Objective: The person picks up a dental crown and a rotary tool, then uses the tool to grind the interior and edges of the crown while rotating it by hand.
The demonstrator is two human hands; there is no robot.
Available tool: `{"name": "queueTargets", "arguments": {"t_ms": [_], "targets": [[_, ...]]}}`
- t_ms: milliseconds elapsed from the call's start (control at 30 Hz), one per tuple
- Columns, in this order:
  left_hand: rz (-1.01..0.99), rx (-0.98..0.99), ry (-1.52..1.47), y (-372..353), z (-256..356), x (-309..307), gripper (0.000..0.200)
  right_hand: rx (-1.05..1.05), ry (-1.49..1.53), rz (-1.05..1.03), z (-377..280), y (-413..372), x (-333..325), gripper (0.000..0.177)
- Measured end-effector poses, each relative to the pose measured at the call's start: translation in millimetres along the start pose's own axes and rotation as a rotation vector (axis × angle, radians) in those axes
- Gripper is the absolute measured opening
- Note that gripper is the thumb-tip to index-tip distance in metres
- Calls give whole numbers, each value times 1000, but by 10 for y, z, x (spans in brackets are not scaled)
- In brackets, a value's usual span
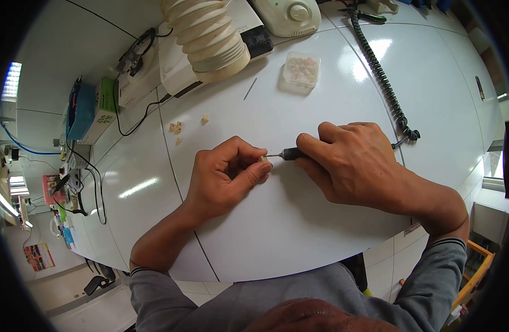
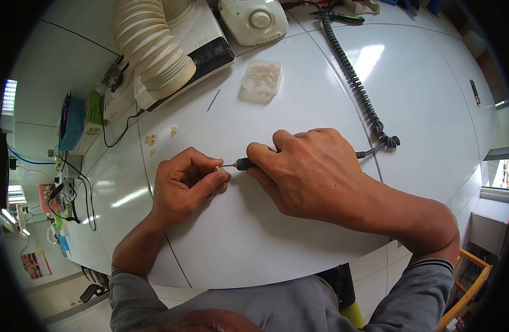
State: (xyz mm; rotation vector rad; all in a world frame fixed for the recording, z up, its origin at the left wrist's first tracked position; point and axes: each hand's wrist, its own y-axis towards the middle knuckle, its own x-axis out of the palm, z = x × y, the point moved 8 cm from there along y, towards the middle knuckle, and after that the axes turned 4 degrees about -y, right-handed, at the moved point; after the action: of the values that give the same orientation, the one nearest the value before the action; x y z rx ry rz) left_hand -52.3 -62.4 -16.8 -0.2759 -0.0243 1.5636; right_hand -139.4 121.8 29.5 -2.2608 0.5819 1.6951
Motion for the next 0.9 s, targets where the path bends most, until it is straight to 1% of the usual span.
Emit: {"name": "queueTargets", "arguments": {"t_ms": [233, 333, 433, 900], "targets": [[1, -16, 15, 4, -6, -6, 15, -12, -7, 24, -14, -4, 2, 25], [-3, 6, -10, 5, 4, 4, 16, 9, 3, -43, -3, 13, 4, 26], [-3, -4, 11, 4, 20, 7, 15, 4, 3, -14, -5, -2, -2, 26], [-14, -4, 18, 11, 16, 3, 16, 15, -1, -23, 2, -3, 3, 26]]}}
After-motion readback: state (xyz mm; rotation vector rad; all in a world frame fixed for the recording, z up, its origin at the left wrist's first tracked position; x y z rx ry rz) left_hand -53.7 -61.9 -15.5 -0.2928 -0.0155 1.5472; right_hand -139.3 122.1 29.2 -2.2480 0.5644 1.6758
